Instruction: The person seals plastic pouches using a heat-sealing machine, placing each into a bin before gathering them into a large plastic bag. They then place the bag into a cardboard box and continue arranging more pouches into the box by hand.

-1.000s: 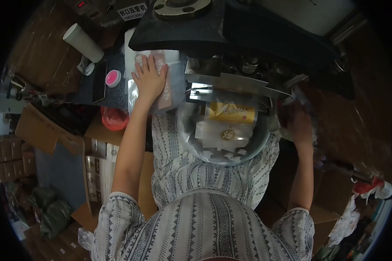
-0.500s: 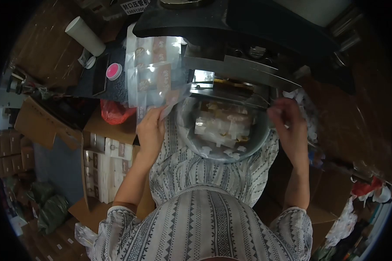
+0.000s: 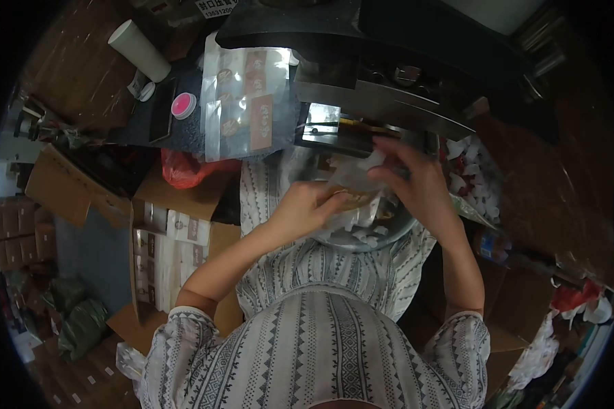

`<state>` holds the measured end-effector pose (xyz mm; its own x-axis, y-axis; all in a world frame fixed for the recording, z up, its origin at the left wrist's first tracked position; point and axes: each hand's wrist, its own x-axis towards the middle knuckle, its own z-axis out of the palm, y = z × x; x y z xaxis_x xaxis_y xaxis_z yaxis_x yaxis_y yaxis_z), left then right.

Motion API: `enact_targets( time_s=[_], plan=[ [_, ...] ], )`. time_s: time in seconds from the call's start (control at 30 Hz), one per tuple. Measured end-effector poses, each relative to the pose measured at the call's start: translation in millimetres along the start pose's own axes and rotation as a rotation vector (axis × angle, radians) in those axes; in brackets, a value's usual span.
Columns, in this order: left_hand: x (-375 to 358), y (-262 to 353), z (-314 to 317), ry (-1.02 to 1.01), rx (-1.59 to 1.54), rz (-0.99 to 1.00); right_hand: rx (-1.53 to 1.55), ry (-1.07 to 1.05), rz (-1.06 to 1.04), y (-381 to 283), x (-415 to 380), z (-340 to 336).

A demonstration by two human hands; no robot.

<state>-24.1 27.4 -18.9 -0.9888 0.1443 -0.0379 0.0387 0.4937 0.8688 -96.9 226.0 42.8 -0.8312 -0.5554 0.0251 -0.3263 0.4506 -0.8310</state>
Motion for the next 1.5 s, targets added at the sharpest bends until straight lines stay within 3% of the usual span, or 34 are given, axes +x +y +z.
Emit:
enact_targets(
  time_s=[0.03, 0.07, 0.13, 0.2, 0.27, 0.37, 0.43, 0.47, 0.53, 0.57, 0.6, 0.67, 0.7, 0.73, 0.87, 0.9, 0.97, 1.0, 1.07, 1.1, 1.17, 1.2, 1.27, 1.3, 1.37, 1.4, 1.47, 1.5],
  plan=[
    [9.4, 0.2, 4.3, -0.073, -0.182, -0.154, -0.065, 0.152, -0.055, 4.3, -1.3, -1.5],
    [20.8, 3.5, 5.6, -0.073, -0.183, -0.153, -0.13, 0.303, -0.111, 8.2, -2.1, -4.6],
    [42.7, 11.9, 4.6, -0.066, -0.525, -0.33, -0.275, 0.289, -0.101, 12.7, -13.2, -18.7],
    [58.5, 7.6, 3.2, -0.077, -0.607, -0.376, -0.419, 0.271, -0.089, 17.1, -27.7, -32.6],
    [61.2, 4.7, 4.7, -0.081, -0.687, -0.422, -0.692, 0.362, 0.26, 24.0, -38.5, -45.7],
    [51.4, 0.4, 5.4, -0.041, -0.782, -0.435, -0.955, 0.25, 0.329, 91.4, -46.5, -56.3],
    [41.0, -9.3, -16.6, 0.327, -0.388, -0.211, -0.78, 0.242, 0.337, 89.1, -38.9, -63.9],
    [36.6, -18.6, -34.0, 0.323, -0.387, -0.214, -0.601, 0.227, 0.355, 87.1, -39.5, -65.6],
    [34.8, -37.6, -66.5, 0.858, 1.168, 0.287, -0.556, 0.257, 0.321, 81.6, -41.3, -66.0],
    [28.6, -44.5, -63.7, 0.86, 1.166, 0.288, -0.511, 0.284, 0.279, 76.6, -40.5, -65.2],
    [17.4, -54.3, -57.4, 0.758, 1.123, 0.307, -0.509, 0.285, 0.274, 61.6, -38.2, -65.2],
    [0.2, -58.5, -62.8, 0.651, 1.087, 0.334, -0.134, 0.207, 0.259, 22.7, -33.4, -56.8],
    [-9.9, -55.9, -69.1, 0.649, 0.839, 0.159, -0.131, 0.204, 0.265, 15.0, -30.1, -45.2],
    [-19.0, -50.5, -71.5, 0.644, 0.587, -0.016, -0.096, 0.188, 0.126, 7.2, -25.3, -34.4],
    [-36.1, -0.5, -53.1, 0.628, 0.518, 0.065, -0.18, 0.124, -0.256, -14.8, 1.5, 3.8],
    [-37.1, 3.6, -50.4, 0.63, 0.523, 0.062, -0.176, 0.123, -0.26, -17.9, 5.6, 9.4],
    [-37.6, 8.4, -45.6, 0.542, 0.508, 0.242, -0.222, 0.139, -0.468, -21.3, 11.2, 16.0],
    [-37.5, 9.6, -42.3, 0.542, 0.508, 0.242, -0.221, 0.139, -0.468, -20.2, 11.0, 15.5],
    [-35.9, 11.3, -33.9, 0.246, 0.345, 0.149, -0.08, -0.072, -0.387, -15.7, 8.4, 10.7],
    [-31.2, 12.2, -28.8, 0.246, 0.344, 0.151, -0.083, -0.071, -0.387, -14.1, 8.1, 7.9],
    [-13.7, 12.9, -18.8, 0.015, 0.162, 0.04, 0.037, -0.041, -0.022, -10.7, 6.9, 1.6],
    [-3.5, 12.1, -14.1, 0.014, 0.162, 0.042, 0.036, -0.038, -0.022, -7.3, 4.8, -1.5],
    [19.6, 8.5, -5.5, -0.133, -0.311, -0.365, -0.094, 0.22, -0.039, 1.6, -0.8, -9.0],
    [31.4, 6.4, -1.1, -0.135, -0.313, -0.366, -0.096, 0.219, -0.037, 3.0, -6.5, -14.7],
    [51.8, 2.4, 4.1, -0.028, -0.723, -0.421, -0.404, 0.189, 0.035, 4.9, -20.0, -28.6],
    [56.6, 12.9, -3.5, -0.071, -0.729, -0.468, -0.405, 0.188, 0.036, 10.9, -21.4, -33.3],
    [55.7, 9.4, 4.5, -0.041, -0.757, -0.448, -0.654, 0.348, 0.303, 30.7, -20.2, -41.5],
    [53.8, 6.6, 8.4, -0.011, -0.781, -0.431, -0.653, 0.345, 0.307, 59.1, -21.1, -44.0]
  ],
)
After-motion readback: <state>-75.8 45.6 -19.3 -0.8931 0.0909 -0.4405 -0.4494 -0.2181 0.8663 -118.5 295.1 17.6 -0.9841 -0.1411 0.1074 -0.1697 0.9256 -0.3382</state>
